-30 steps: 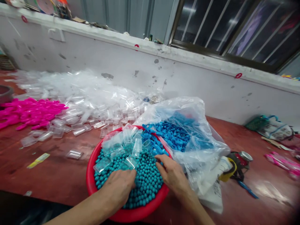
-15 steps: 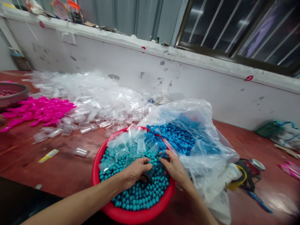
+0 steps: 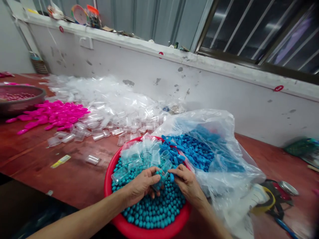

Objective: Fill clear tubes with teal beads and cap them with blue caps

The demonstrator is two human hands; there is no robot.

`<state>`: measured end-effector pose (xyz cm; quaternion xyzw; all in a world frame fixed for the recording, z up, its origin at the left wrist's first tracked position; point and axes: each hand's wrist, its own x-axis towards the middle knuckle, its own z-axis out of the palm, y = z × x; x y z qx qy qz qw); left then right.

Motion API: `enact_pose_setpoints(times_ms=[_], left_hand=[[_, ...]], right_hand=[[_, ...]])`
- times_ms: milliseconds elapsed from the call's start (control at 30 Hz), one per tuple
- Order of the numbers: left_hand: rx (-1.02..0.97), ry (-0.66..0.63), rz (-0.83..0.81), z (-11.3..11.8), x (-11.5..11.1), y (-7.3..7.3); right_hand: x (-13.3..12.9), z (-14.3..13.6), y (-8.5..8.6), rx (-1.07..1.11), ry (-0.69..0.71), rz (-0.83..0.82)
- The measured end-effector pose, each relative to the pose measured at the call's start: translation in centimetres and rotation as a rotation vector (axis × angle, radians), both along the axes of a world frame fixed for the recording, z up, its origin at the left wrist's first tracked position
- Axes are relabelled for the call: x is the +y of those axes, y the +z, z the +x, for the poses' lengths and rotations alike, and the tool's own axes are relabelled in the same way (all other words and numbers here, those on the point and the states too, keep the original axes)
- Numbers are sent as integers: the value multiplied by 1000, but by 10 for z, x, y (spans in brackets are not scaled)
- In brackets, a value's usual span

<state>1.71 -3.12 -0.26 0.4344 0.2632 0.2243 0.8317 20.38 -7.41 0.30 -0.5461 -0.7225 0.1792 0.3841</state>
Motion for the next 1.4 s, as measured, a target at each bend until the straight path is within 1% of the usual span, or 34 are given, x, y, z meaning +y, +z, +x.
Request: enact_pose_setpoints(times_ms=[133, 233, 300, 333, 433, 467, 533, 600, 633, 767, 867, 967, 1033, 1167, 1300, 1400], left_hand=[[68, 45, 63, 2, -2, -1], [78, 63, 51, 2, -2, -1], [78, 85, 36, 2, -2, 0], [85, 94, 36, 2, -2, -1], [139, 113, 82, 4, -3, -4], [160, 117, 107, 5, -4, -6], [187, 118, 138, 6, -4, -8], [174, 101, 128, 6, -4, -8], [157, 94, 112, 6, -4, -7], [117, 113, 66, 3, -5, 0], [134, 125, 106, 1, -6, 3], [143, 151, 146, 1, -9, 1], [153, 156, 168, 1, -10, -1], [189, 176, 283, 0, -12, 1], [212, 214, 273, -1, -10, 5], [227, 249, 282, -2, -9, 7]], right_hand=[[4, -4, -3, 127, 12, -77], [8, -3, -5, 181, 63, -95], [10, -1, -1, 245, 76, -142], [10, 0, 2, 315, 64, -207], [9, -5, 9, 574, 7, -471], [8, -9, 10, 629, -2, -529], [8, -18, 8, 648, -6, -566], [7, -24, 6, 601, -25, -524], [6, -26, 6, 566, -38, -475], [1, -23, 12, 330, -88, -171], [-3, -25, 16, 189, -67, -51], [-5, -33, 14, 159, -33, 30], [-5, -37, 10, 206, -53, 32], [-2, -39, 3, 315, -96, -53], [-1, -40, 1, 399, -155, -124], [-3, -42, 3, 456, -205, -153]])
